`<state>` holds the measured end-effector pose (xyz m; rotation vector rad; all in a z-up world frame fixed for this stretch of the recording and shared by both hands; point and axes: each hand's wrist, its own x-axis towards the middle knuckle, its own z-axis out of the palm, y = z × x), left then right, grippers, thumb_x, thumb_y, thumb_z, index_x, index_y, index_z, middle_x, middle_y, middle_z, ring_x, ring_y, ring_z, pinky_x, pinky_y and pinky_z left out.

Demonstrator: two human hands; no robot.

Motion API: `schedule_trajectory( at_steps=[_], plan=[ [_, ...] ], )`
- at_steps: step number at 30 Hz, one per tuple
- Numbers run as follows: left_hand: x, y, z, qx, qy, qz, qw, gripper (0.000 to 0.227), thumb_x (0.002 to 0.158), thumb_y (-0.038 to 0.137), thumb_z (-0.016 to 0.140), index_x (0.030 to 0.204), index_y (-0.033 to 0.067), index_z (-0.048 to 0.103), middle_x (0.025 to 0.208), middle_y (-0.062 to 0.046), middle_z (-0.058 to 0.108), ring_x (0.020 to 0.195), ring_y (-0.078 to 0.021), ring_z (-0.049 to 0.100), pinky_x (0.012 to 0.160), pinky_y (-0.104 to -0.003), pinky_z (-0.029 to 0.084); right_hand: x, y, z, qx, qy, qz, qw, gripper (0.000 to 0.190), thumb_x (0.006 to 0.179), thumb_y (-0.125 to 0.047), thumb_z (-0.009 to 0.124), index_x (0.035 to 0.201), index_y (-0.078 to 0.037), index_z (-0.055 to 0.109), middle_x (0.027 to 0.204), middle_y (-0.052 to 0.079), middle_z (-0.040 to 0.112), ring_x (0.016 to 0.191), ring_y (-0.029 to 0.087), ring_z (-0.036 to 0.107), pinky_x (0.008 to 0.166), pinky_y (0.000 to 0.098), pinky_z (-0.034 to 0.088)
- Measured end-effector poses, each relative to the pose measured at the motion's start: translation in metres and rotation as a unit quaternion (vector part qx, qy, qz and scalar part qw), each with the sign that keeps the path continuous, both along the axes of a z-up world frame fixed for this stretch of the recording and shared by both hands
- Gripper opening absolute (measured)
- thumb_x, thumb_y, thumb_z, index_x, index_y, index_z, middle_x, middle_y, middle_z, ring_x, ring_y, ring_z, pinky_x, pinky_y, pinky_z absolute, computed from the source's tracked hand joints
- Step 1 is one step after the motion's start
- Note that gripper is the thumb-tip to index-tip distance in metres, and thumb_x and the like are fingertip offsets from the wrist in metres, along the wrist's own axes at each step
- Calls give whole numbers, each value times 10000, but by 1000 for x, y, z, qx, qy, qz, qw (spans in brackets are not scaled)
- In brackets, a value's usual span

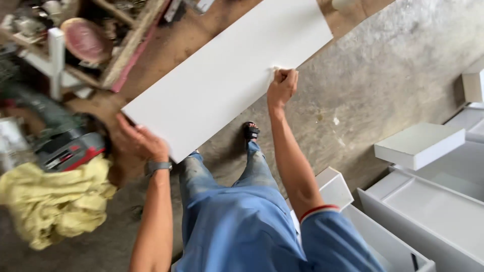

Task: Cleaning a melamine furniture board with a spray solution and a rag, then fitting it into a cabinet structure.

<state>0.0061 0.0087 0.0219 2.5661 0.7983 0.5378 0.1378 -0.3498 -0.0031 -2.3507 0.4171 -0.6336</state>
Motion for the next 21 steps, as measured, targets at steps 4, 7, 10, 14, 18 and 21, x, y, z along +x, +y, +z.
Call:
schedule_trajectory(
  at_steps=[4, 7, 10, 14, 18, 21],
  plan=[
    [19, 21, 19, -84, 53, -13, 995, 488, 1094, 303, 481, 1524, 71, 479, 1377, -238, 544, 1265, -435, 509, 1054, -561, 420, -93, 116, 11, -12, -59, 73, 996, 177, 942, -25, 678, 837, -56, 539, 803, 77, 534, 724, 219, 508, 632, 384, 427],
    [33, 32, 18, -180, 86, -25, 980, 423, 1045, 285, 543, 1411, 74, 525, 1252, -232, 579, 1140, -434, 546, 940, -550, 454, -136, 169, 37, 93, 10, 39, 995, 211, 851, -12, 746, 926, -46, 552, 883, 67, 540, 759, 191, 530, 630, 357, 463],
    [23, 47, -41, -322, 19, -36, 946, 249, 1015, 203, 590, 1209, 57, 539, 1092, -163, 600, 982, -361, 571, 869, -501, 490, -138, 177, 41, 331, 59, -96, 937, 366, 769, -44, 803, 1038, -57, 555, 949, 42, 570, 738, 145, 567, 592, 304, 501],
    [15, 25, -8, -595, -7, 94, 798, 141, 980, 188, 594, 1045, 190, 470, 876, -28, 609, 690, -151, 539, 615, -365, 455, -157, 161, -17, 595, 137, -157, 776, 230, 853, -160, 808, 940, -85, 609, 793, 8, 629, 629, 104, 578, 527, 271, 466],
    [-13, 40, 0, -714, -13, 116, 691, 161, 998, 232, 646, 1037, 147, 515, 916, -18, 620, 734, -135, 603, 641, -322, 504, -167, 148, 31, 588, 160, -123, 784, 239, 926, -242, 768, 844, -40, 670, 695, -12, 612, 561, 73, 519, 503, 248, 424],
    [-30, 28, 74, -801, 50, -18, 597, 341, 1029, 371, 633, 1150, 53, 661, 1051, -57, 711, 891, -161, 700, 743, -321, 572, -178, 136, 50, 577, 170, -107, 792, 243, 935, -270, 733, 825, -60, 680, 639, -27, 589, 515, 70, 500, 471, 238, 408]
  ],
)
